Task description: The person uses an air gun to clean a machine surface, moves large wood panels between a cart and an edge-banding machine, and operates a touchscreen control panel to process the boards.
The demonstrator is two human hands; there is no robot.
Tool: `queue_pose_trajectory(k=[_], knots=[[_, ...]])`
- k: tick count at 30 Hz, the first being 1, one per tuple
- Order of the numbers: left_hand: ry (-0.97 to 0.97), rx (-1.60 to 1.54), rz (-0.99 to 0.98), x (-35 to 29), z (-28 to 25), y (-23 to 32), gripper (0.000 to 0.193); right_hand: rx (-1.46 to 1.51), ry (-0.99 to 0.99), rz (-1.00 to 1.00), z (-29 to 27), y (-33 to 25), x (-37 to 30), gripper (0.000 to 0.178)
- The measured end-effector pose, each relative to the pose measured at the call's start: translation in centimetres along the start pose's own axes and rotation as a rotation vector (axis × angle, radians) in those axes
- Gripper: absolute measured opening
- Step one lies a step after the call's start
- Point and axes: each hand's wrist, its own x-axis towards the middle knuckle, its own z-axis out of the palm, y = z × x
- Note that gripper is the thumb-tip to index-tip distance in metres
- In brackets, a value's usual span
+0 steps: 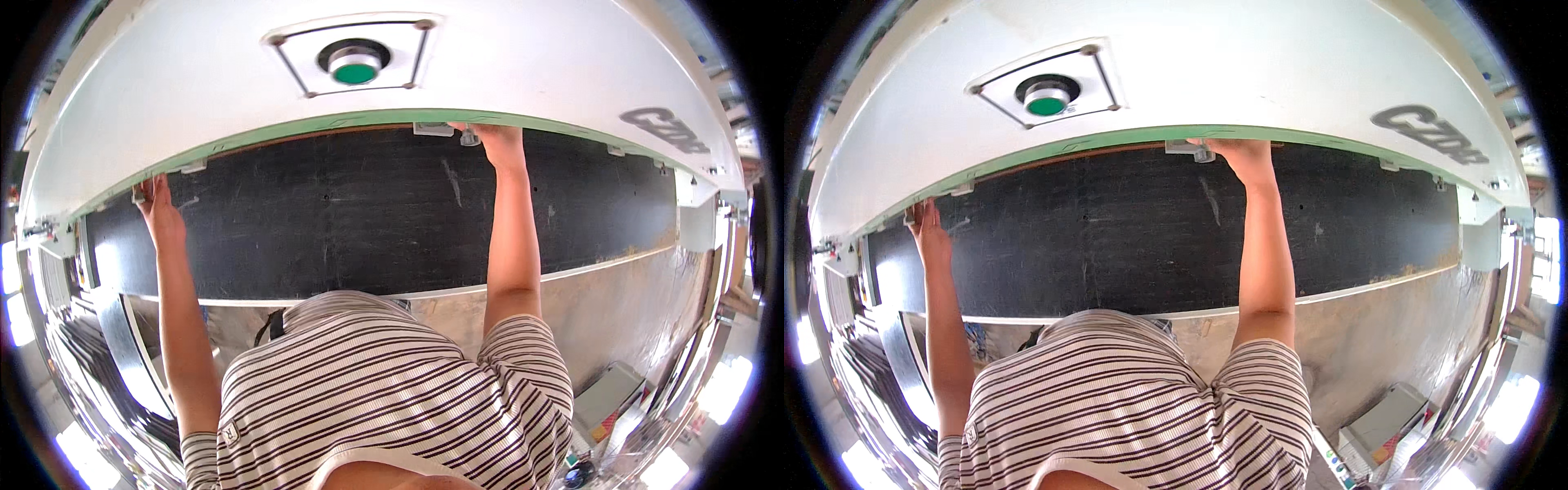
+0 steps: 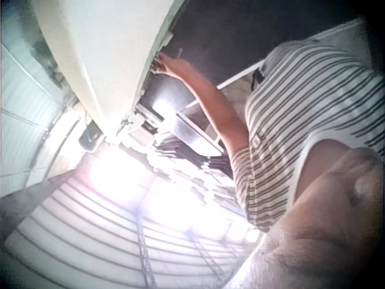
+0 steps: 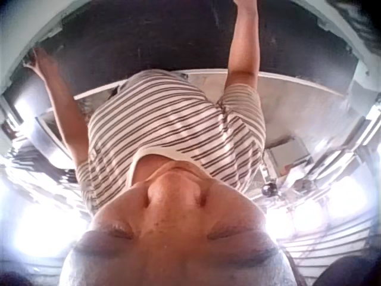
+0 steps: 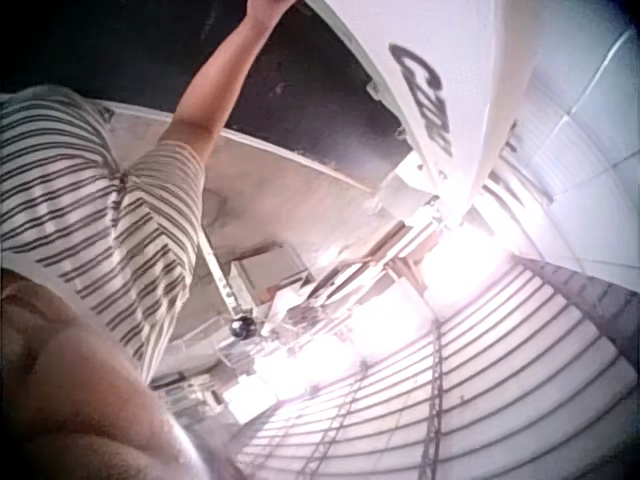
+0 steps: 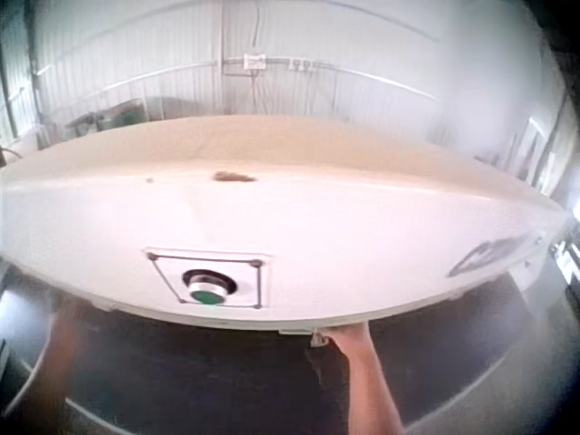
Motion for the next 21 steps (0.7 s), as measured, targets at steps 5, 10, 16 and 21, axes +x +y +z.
queue_pose_trajectory(k=[5,10,16,21], knots=[[0.061,-0.041,-0.062,0.8,-0.9,0.0,0.062,0.014,-0.023,-0.026,-2.0,-1.0,-0.1,0.017],[0.008,-0.027,-0.038,1.4,-1.2,-0.6,0.06,0.053,0.177,0.026,-6.2,0.4,-1.0,0.037],[-0.063,0.053,-0.05,1.7,-4.1,-1.4,0.048,0.077,0.432,-0.056,-13.2,-1.3,-4.2,0.059],[-0.038,0.018,0.032,-0.8,4.1,0.5,0.064,0.198,0.316,0.05,-15.7,1.4,-11.2,0.056]])
